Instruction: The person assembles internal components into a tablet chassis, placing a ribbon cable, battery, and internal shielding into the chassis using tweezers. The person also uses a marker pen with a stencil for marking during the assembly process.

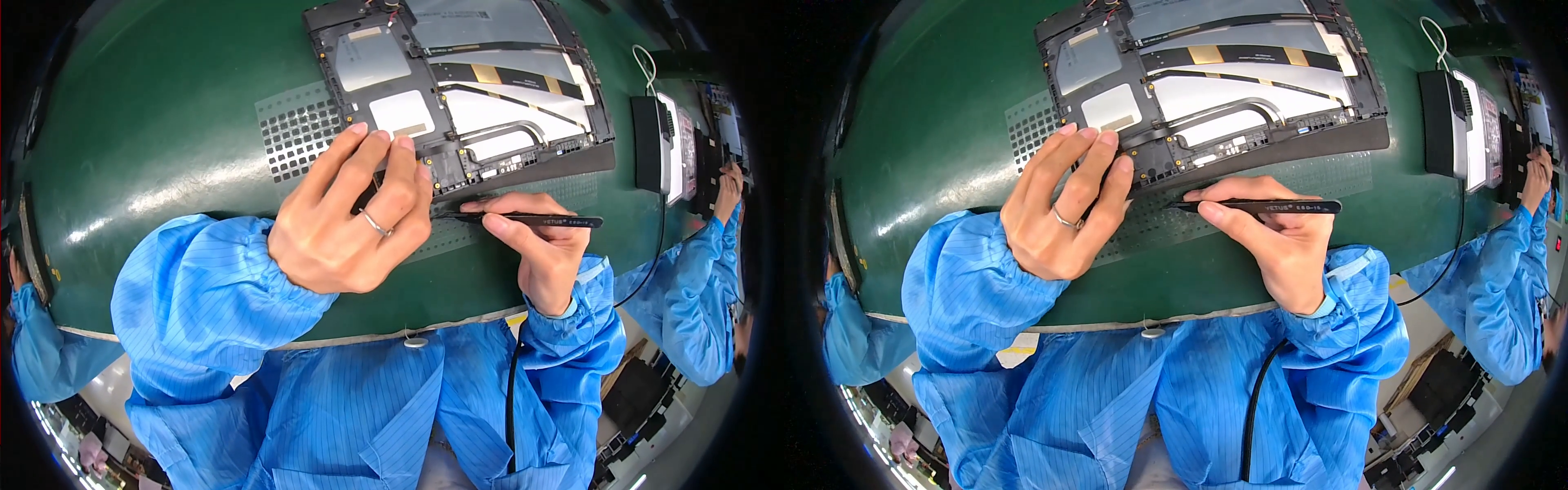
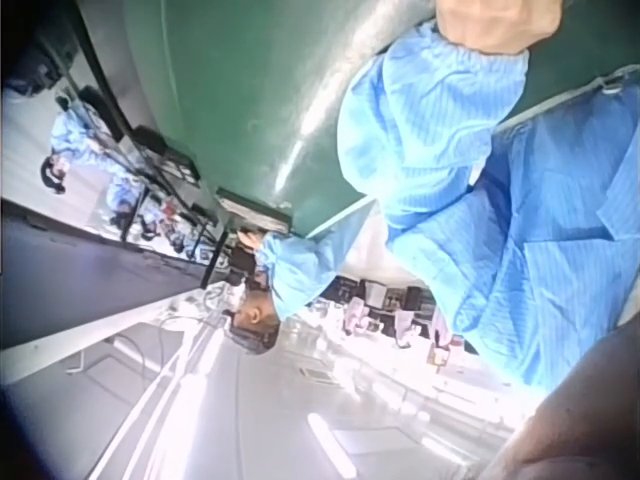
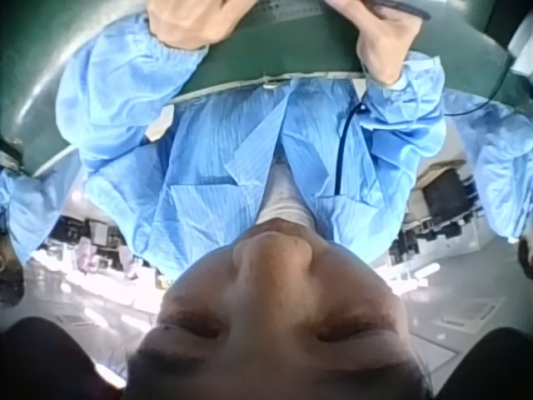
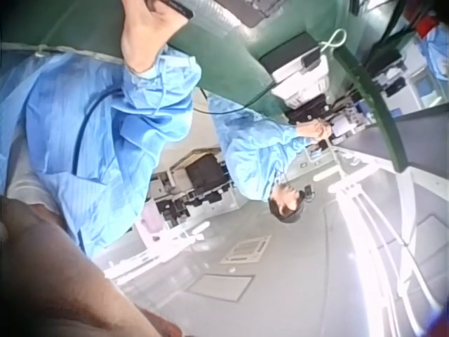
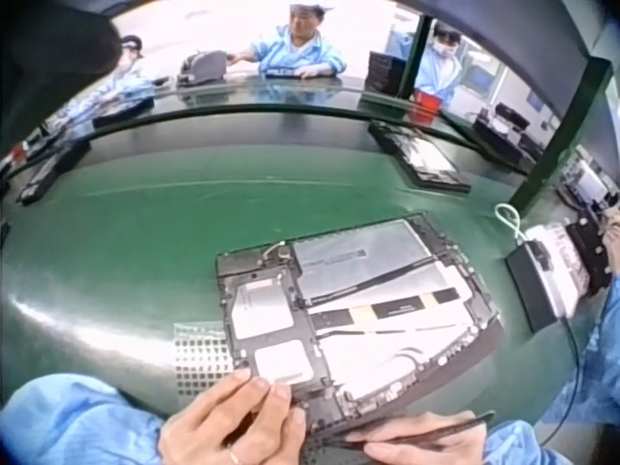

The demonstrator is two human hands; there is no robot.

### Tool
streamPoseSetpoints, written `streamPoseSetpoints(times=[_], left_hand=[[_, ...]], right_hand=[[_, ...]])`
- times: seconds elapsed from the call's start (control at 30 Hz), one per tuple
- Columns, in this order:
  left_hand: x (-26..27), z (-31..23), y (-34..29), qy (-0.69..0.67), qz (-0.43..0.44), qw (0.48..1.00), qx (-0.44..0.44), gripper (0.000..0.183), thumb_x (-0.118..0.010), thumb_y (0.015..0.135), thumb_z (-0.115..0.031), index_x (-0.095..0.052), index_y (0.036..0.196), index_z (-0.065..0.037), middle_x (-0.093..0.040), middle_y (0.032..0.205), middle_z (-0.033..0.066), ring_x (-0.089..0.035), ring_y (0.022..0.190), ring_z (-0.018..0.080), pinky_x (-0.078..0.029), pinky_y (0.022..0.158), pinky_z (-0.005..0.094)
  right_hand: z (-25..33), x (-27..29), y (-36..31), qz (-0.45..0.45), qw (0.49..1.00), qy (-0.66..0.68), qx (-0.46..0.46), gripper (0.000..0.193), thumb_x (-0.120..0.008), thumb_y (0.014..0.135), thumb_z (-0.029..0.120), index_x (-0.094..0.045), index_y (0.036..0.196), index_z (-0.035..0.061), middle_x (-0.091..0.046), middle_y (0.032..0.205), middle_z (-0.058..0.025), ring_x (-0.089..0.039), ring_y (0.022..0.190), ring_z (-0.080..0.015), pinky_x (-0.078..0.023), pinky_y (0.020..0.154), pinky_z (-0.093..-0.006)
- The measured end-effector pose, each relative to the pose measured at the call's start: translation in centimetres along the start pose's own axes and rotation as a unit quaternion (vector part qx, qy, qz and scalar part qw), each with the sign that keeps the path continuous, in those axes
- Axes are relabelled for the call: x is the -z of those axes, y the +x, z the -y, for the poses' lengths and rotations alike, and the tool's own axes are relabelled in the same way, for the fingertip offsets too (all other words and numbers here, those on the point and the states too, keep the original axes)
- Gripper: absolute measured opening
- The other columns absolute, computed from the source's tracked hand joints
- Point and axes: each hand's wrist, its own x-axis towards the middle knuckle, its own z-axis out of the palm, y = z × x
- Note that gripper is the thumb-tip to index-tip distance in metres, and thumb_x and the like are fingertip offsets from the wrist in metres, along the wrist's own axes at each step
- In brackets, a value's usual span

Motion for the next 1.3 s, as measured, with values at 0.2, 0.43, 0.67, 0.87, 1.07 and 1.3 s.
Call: streamPoseSetpoints(times=[0.2, 0.43, 0.67, 0.87, 1.07, 1.3], left_hand=[[0.5, -0.3, 1.4, -0.002, 0.014, 1.000, -0.003, 0.017, -0.055, 0.060, -0.007, -0.055, 0.075, 0.000, -0.053, 0.082, 0.0136, -0.054, 0.076, 0.0262, -0.047, 0.070, 0.0362], [1.7, 0.6, 1.4, -0.030, 0.036, 0.999, 0.004, 0.021, -0.055, 0.059, -0.006, -0.057, 0.078, 0.001, -0.055, 0.085, 0.0158, -0.054, 0.077, 0.0267, -0.047, 0.072, 0.0369], [7.6, 2.1, 3.4, -0.136, -0.002, 0.985, 0.106, 0.043, -0.069, 0.048, -0.005, -0.054, 0.087, 0.004, -0.055, 0.086, 0.0174, -0.056, 0.074, 0.0285, -0.048, 0.065, 0.0335], [9.2, 3.1, 3.7, -0.159, -0.005, 0.975, 0.156, 0.044, -0.070, 0.047, -0.002, -0.053, 0.087, 0.005, -0.055, 0.084, 0.0167, -0.055, 0.070, 0.0287, -0.047, 0.059, 0.0313], [9.3, 3.1, 4.0, -0.172, -0.006, 0.972, 0.161, 0.044, -0.070, 0.047, -0.002, -0.054, 0.087, 0.004, -0.054, 0.085, 0.0160, -0.055, 0.070, 0.0281, -0.047, 0.058, 0.0312], [9.1, 3.0, 3.8, -0.170, 0.005, 0.973, 0.155, 0.046, -0.070, 0.046, -0.003, -0.054, 0.088, 0.004, -0.054, 0.087, 0.0159, -0.055, 0.069, 0.0279, -0.046, 0.057, 0.0317]], right_hand=[[0.9, 1.0, 0.2, -0.009, 0.999, 0.036, -0.014, 0.007, -0.056, 0.070, -0.003, -0.056, 0.077, -0.0065, -0.060, 0.076, -0.0134, -0.056, 0.069, -0.0149, -0.045, 0.064, -0.0241], [3.8, 0.9, 0.3, -0.034, 0.986, 0.165, -0.003, 0.008, -0.053, 0.066, -0.003, -0.055, 0.072, -0.0071, -0.059, 0.073, -0.0194, -0.058, 0.070, -0.0234, -0.046, 0.067, -0.0294], [8.3, -0.5, 1.6, -0.059, 0.965, 0.089, 0.239, 0.013, -0.050, 0.065, 0.003, -0.052, 0.076, -0.0032, -0.058, 0.069, -0.0209, -0.057, 0.062, -0.0292, -0.043, 0.068, -0.0366], [10.3, -2.9, 2.9, -0.101, 0.959, 0.029, 0.263, 0.012, -0.050, 0.064, 0.001, -0.052, 0.074, -0.0049, -0.054, 0.067, -0.0148, -0.057, 0.065, -0.0290, -0.043, 0.068, -0.0348], [10.5, -2.6, 3.3, -0.090, 0.958, 0.010, 0.272, 0.011, -0.051, 0.065, 0.000, -0.052, 0.075, -0.0052, -0.053, 0.068, -0.0127, -0.059, 0.064, -0.0291, -0.047, 0.060, -0.0318], [10.3, -2.3, 3.1, -0.082, 0.969, 0.054, 0.228, 0.008, -0.056, 0.067, -0.006, -0.056, 0.075, -0.0072, -0.058, 0.074, -0.0128, -0.056, 0.065, -0.0164, -0.044, 0.061, -0.0238]])
